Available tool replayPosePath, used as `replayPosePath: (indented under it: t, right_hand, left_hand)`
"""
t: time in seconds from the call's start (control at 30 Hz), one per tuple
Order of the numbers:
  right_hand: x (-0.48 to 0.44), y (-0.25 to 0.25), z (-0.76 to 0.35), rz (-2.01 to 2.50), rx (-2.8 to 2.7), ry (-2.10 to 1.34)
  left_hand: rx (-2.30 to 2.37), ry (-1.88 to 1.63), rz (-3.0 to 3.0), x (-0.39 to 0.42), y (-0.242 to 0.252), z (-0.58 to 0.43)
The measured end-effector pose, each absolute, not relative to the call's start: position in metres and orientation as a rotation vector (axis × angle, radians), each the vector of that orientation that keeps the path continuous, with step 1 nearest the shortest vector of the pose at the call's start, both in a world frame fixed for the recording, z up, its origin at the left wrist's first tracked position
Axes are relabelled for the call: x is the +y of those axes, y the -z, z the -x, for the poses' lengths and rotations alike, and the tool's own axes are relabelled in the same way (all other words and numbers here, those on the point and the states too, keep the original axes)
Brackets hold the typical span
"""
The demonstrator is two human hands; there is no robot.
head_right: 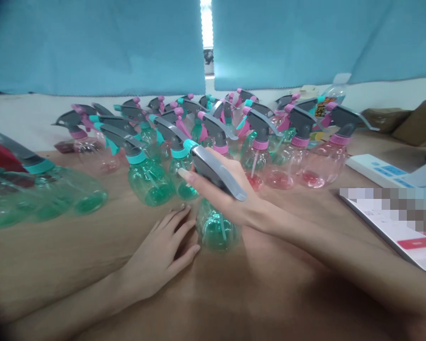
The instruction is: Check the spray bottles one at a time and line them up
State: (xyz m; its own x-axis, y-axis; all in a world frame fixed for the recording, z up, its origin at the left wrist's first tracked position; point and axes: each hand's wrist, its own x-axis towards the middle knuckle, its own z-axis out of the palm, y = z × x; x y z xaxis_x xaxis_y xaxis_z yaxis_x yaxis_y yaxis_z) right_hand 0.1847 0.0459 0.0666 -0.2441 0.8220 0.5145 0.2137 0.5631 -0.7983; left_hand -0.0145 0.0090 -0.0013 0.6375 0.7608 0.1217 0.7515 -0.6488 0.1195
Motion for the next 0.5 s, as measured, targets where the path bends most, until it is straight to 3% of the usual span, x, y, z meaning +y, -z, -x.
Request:
replayPosePath:
  t: [0.5]
  right_hand:
    - [0.0510,-0.0636,-0.1876,0.742,-1.773,-0.958]
  left_hand:
    - [1.263,-0.300,-2.773,0.0089,0.0010,0.0152]
